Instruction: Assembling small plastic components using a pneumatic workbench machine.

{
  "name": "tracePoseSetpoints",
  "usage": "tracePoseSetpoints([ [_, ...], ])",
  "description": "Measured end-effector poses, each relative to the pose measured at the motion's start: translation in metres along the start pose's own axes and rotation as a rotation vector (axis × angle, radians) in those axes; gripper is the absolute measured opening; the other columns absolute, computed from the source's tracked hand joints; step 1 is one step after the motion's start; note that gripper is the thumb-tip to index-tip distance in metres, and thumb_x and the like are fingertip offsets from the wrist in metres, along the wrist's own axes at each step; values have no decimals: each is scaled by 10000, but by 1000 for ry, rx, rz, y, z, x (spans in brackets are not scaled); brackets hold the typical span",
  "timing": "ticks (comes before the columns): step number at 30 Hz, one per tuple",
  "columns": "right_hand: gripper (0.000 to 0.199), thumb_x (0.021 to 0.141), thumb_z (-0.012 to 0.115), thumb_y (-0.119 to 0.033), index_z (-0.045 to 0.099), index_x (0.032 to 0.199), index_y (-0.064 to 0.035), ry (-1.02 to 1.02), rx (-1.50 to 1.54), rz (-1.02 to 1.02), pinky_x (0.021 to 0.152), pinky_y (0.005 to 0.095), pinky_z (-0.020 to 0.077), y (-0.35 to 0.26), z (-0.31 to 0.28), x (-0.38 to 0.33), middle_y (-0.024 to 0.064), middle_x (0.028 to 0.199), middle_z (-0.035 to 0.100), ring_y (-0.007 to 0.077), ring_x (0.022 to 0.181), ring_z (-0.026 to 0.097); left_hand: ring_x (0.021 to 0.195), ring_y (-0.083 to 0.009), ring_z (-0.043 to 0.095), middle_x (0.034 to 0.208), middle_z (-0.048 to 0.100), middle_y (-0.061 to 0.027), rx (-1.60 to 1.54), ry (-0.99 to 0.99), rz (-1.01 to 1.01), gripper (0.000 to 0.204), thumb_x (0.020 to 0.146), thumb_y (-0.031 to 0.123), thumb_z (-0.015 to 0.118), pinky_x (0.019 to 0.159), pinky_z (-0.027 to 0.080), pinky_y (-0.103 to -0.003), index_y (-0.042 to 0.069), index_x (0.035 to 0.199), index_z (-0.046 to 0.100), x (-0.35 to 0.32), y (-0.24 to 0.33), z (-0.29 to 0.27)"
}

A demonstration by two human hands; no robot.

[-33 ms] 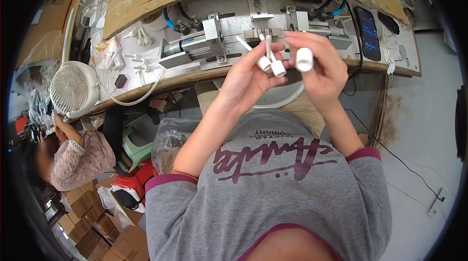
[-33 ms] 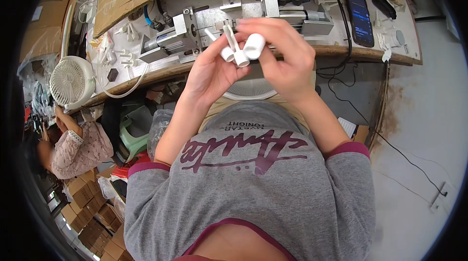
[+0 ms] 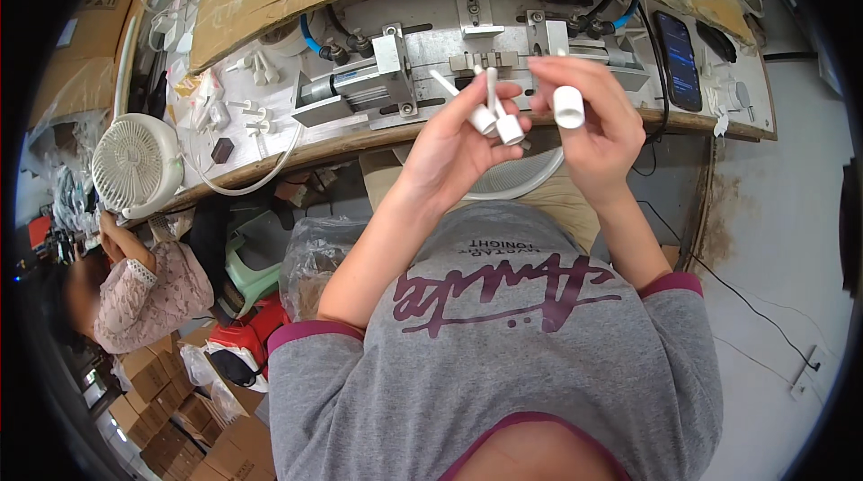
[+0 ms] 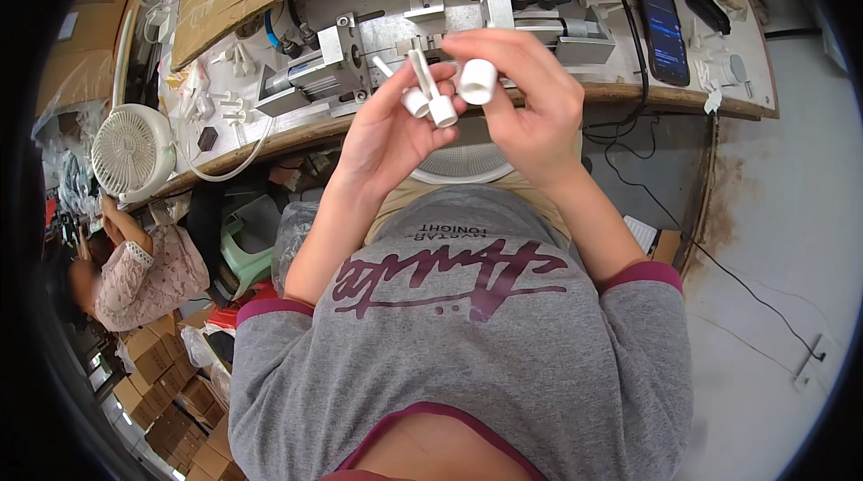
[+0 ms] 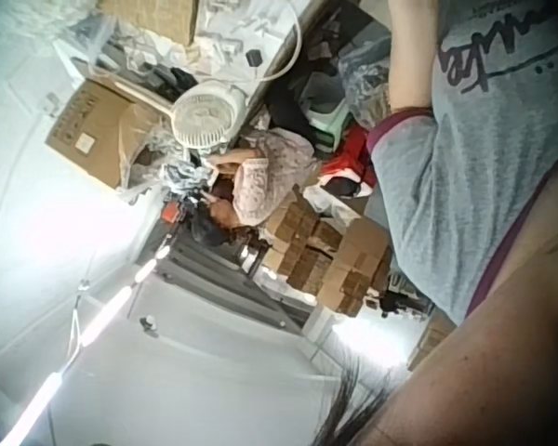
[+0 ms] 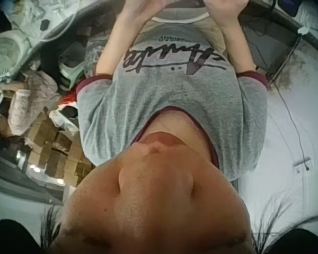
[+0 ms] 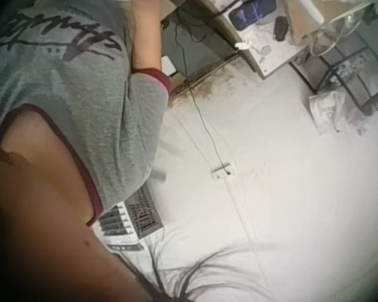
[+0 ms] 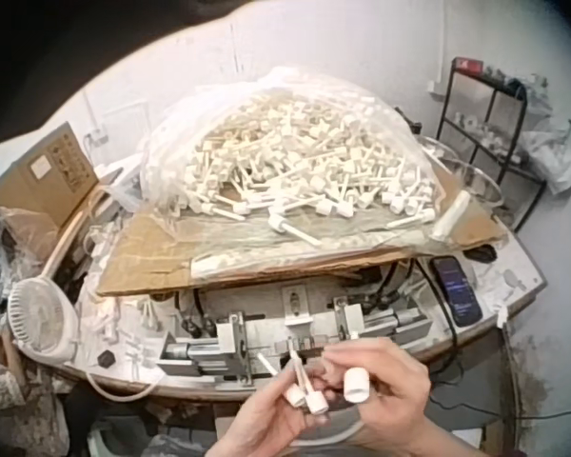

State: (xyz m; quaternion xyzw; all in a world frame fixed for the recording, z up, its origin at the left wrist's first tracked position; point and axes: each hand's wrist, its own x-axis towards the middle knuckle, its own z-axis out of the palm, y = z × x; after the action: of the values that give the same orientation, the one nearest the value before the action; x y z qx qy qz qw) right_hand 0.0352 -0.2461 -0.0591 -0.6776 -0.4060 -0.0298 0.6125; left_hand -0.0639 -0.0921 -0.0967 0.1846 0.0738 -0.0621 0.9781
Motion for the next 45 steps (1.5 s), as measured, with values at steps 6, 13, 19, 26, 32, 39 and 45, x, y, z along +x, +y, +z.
tracePoseSetpoints([
  [6, 441, 830, 678, 58, 575, 1258, 47, -108, 137, 35, 899, 362, 565, -3, -2, 2, 172, 1260, 619, 247, 1065, 679, 969, -189, 669, 1118, 635, -119, 453, 295, 80, 255, 1039, 248, 532, 768, 606, -335, 8, 1085, 603, -28, 3, 19],
  [13, 308, 778, 745, 17, 630, 1063, 23, -258, -399, -191, 856, 342, 564, 13, 14, -11, 163, 1300, 613, 290, 1065, 665, 886, -202, 676, 1099, 655, -146, 728, 318, 286, 485, 1088, 375, 359, 762, 592, -335, -10, 972, 631, -43, 10, 18],
  [19, 227, 792, 655, -65, 628, 1004, 12, -355, -685, -302, 656, 278, 525, 20, 36, -19, 173, 1263, 651, 175, 785, 683, 822, -151, 662, 932, 667, -96, 603, 431, 279, 434, 1076, 395, 411, 678, 575, -304, 22, 988, 614, -49, 18, 23],
  [26, 126, 766, 633, -75, 583, 876, -41, -451, -823, -317, 535, 257, 478, 18, 36, -5, 177, 1255, 668, 137, 549, 634, 968, -180, 648, 1106, 630, -146, 515, 350, 309, 399, 1081, 350, 411, 772, 584, -337, 2, 1020, 597, -48, 21, 27],
  [32, 272, 736, 674, -77, 643, 1004, -44, -492, -850, -250, 515, 278, 498, 12, 36, 0, 107, 1292, 664, 193, 494, 592, 1074, -246, 633, 1238, 615, -202, 581, 359, 356, 360, 1084, 286, 387, 945, 542, -405, -8, 1042, 590, -43, 19, 22],
  [39, 286, 752, 785, -104, 688, 1013, -38, -346, -225, -247, 619, 303, 544, -16, 20, 0, 68, 944, 678, 207, 746, 684, 1118, -208, 621, 1304, 617, -211, 624, 411, 418, 364, 1079, 270, 405, 1007, 467, -347, -15, 1110, 628, -39, 16, 24],
  [45, 280, 766, 786, -89, 713, 1034, -56, -387, -202, -218, 696, 317, 571, -16, 21, -8, 70, 965, 674, 208, 799, 681, 1023, -145, 625, 1152, 680, -124, 753, 397, 239, 392, 1081, 271, 411, 913, 483, -280, -14, 1291, 580, -41, 10, 31],
])
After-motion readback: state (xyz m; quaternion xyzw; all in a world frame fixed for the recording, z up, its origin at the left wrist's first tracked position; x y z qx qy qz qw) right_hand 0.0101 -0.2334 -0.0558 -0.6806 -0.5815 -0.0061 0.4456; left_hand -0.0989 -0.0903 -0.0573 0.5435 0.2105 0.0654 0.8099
